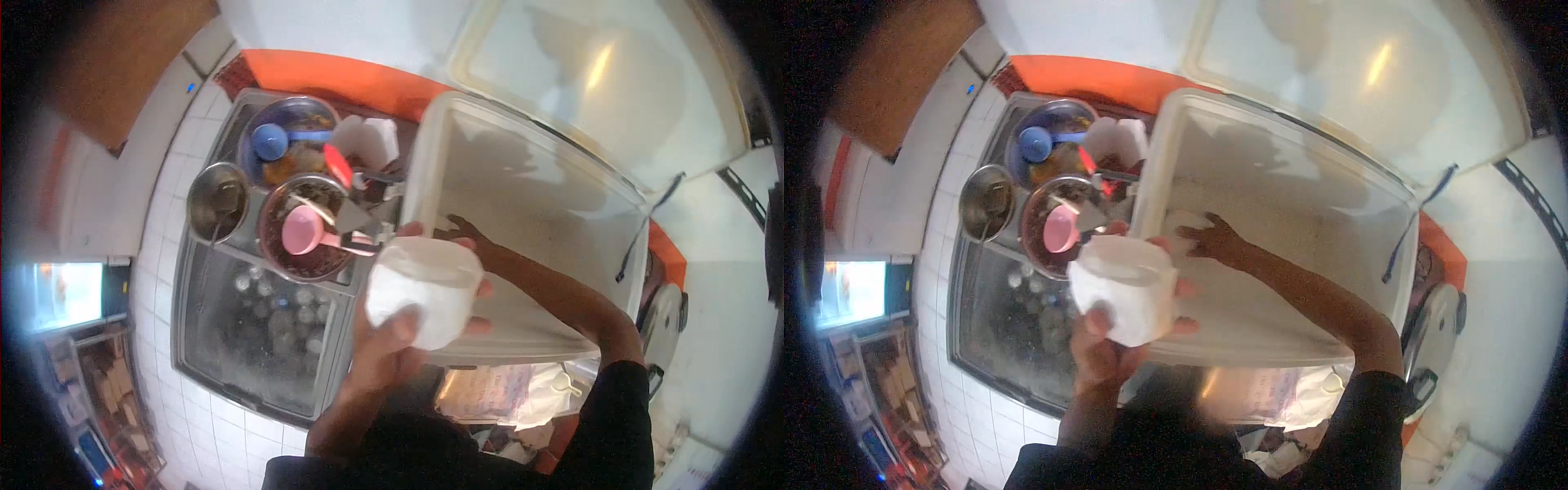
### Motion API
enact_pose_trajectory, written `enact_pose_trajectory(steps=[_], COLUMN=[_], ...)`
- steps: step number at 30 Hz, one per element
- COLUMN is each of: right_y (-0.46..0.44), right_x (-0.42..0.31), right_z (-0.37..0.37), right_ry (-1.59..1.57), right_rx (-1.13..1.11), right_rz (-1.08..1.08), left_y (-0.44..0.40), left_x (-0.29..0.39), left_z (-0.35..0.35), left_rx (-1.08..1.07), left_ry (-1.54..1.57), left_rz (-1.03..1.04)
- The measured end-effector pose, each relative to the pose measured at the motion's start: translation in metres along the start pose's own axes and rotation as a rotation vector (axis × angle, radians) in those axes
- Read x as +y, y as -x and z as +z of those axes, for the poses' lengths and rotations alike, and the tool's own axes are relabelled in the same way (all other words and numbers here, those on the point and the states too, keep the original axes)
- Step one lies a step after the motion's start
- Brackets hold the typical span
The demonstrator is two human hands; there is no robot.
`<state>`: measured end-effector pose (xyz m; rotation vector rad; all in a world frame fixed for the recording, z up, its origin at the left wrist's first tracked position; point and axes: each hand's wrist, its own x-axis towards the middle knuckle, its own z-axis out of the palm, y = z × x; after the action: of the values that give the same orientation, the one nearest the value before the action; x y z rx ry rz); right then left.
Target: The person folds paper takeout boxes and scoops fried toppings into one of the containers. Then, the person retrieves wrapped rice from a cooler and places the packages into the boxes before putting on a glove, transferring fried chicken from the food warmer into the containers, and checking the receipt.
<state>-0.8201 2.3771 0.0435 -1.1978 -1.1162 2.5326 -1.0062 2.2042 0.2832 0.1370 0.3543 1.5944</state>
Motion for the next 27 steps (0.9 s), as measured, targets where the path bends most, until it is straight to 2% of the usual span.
enact_pose_trajectory(steps=[1, 3, 5, 6, 9, 12, 15, 20, 26, 27], right_y=[-0.003, -0.021, -0.001, 0.010, 0.040, 0.051, 0.043, 0.020, 0.008, 0.015], right_x=[-0.001, 0.000, -0.006, -0.006, 0.008, 0.024, 0.025, -0.014, -0.080, -0.089], right_z=[-0.005, 0.005, 0.037, 0.041, 0.039, 0.035, 0.021, -0.005, 0.048, 0.062], right_ry=[0.460, 0.925, 0.450, 0.433, 0.519, 0.636, 0.749, 1.060, 0.695, 0.593], right_rx=[-0.122, -0.289, -0.029, -0.025, -0.084, -0.087, 0.020, 0.266, 0.099, 0.195], right_rz=[-0.105, -0.236, -0.191, -0.125, -0.033, -0.040, -0.117, -0.314, -0.123, -0.070], left_y=[0.000, 0.001, 0.002, 0.002, 0.002, 0.000, -0.001, -0.002, -0.003, -0.002], left_x=[0.001, 0.001, 0.006, 0.010, 0.009, 0.007, 0.007, 0.010, 0.009, 0.009], left_z=[0.000, -0.003, 0.002, 0.005, 0.004, 0.002, 0.004, 0.005, 0.003, 0.003], left_rx=[-0.016, -0.040, -0.079, -0.071, -0.069, -0.094, -0.056, -0.069, -0.038, -0.037], left_ry=[0.009, 0.004, 0.008, -0.014, -0.022, -0.007, -0.005, 0.024, -0.021, -0.028], left_rz=[-0.010, -0.016, -0.036, -0.056, -0.044, -0.037, -0.055, -0.100, -0.105, -0.104])
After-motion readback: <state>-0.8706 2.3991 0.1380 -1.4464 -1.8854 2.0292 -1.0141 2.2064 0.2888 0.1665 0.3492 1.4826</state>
